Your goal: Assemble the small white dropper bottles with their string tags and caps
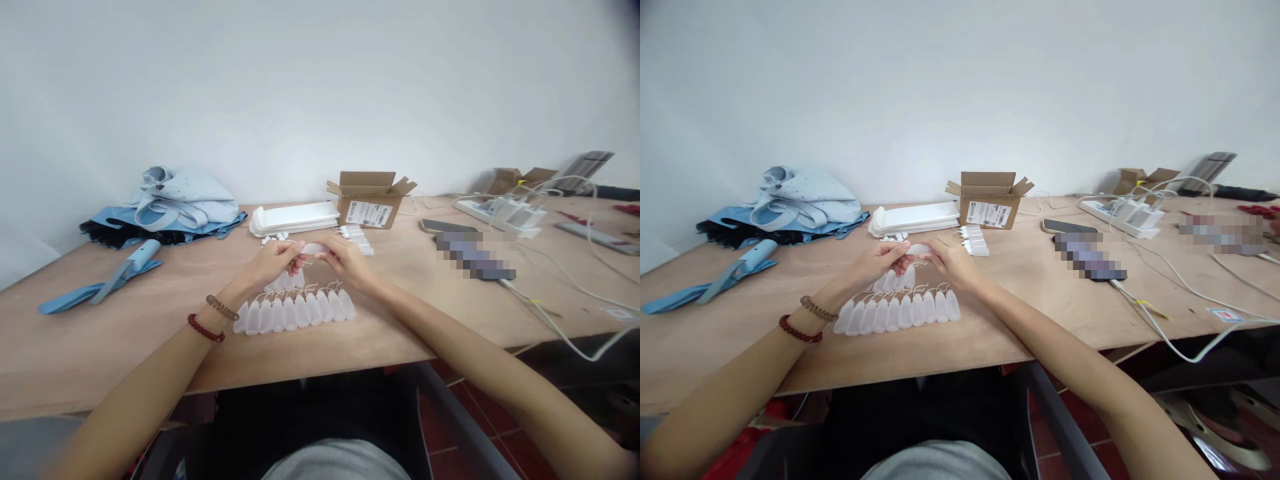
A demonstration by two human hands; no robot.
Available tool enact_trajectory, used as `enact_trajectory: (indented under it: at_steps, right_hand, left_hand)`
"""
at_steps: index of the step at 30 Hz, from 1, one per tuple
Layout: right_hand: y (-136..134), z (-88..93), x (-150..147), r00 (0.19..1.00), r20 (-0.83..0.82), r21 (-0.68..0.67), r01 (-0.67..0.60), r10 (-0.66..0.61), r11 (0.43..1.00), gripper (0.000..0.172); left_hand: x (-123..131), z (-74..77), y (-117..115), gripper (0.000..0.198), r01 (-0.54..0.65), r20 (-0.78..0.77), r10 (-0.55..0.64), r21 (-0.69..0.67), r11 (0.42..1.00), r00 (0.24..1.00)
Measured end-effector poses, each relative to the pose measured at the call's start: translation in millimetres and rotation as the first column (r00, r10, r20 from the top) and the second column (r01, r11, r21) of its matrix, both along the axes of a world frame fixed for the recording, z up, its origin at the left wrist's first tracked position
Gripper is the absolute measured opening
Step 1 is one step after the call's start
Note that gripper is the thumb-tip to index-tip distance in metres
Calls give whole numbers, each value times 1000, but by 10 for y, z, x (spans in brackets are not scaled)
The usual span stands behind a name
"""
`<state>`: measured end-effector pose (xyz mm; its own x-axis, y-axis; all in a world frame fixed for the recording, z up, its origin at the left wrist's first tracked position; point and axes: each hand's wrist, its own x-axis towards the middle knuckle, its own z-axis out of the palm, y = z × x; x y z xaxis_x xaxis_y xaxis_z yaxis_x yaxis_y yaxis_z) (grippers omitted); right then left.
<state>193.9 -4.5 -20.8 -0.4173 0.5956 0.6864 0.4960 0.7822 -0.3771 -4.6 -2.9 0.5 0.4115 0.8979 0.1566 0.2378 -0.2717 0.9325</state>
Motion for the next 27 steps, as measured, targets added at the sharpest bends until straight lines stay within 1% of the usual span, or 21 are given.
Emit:
enact_trajectory:
  at_steps: [2,4,6,7,8,9,10,12,14,16,17,18,20,21,22,23,25,27]
  right_hand:
    - [-16,24,0,1000,-3,-13,3,-3,1000,25]
    - [-31,59,2,1000,-17,-61,4,-5,998,24]
    - [-39,94,5,999,-48,-163,-12,4,987,25]
    - [-39,108,7,997,-77,-242,-31,13,970,28]
    - [-36,120,11,993,-116,-334,-61,23,941,32]
    - [-31,128,16,985,-168,-432,-108,37,895,36]
    - [-25,135,22,972,-231,-525,-171,54,834,40]
    - [-9,146,39,932,-355,-667,-311,79,677,44]
    - [9,155,61,897,-435,-756,-409,74,511,44]
    - [30,160,85,892,-451,-821,-431,36,374,41]
    - [40,160,96,895,-445,-845,-428,20,320,40]
    - [50,159,105,899,-438,-862,-424,11,279,40]
    - [65,152,118,903,-430,-878,-422,14,226,42]
    - [69,148,123,903,-428,-880,-423,23,216,43]
    - [71,146,127,903,-429,-878,-425,30,221,43]
    - [71,146,131,903,-428,-872,-424,39,244,42]
    - [69,154,142,908,-413,-851,-413,72,325,42]
    - [69,167,160,917,-383,-822,-393,109,412,43]
  left_hand:
    - [2,14,-20,42,18,-5,-18,68,998,1000]
    - [7,44,-56,38,19,-40,-14,132,991,999]
    - [18,76,-99,33,-8,-100,28,193,981,995]
    - [24,90,-118,32,-23,-138,57,234,972,989]
    - [31,101,-136,31,-33,-178,86,282,959,980]
    - [37,108,-149,31,-35,-218,113,333,942,969]
    - [43,112,-159,31,-30,-254,136,383,923,958]
    - [54,112,-169,29,-1,-310,165,468,884,936]
    - [63,106,-169,26,40,-349,173,526,849,921]
    - [69,97,-163,24,75,-368,165,557,827,915]
    - [71,91,-159,23,86,-370,157,563,822,915]
    - [71,86,-154,23,93,-367,148,562,822,918]
    - [65,75,-140,22,89,-351,122,530,843,928]
    - [59,71,-132,22,87,-341,103,498,863,934]
    - [52,68,-122,22,89,-330,75,454,886,941]
    - [45,66,-113,23,97,-318,40,402,910,947]
    - [31,70,-96,27,122,-294,-30,299,947,955]
    - [27,85,-92,31,126,-275,-58,234,964,960]
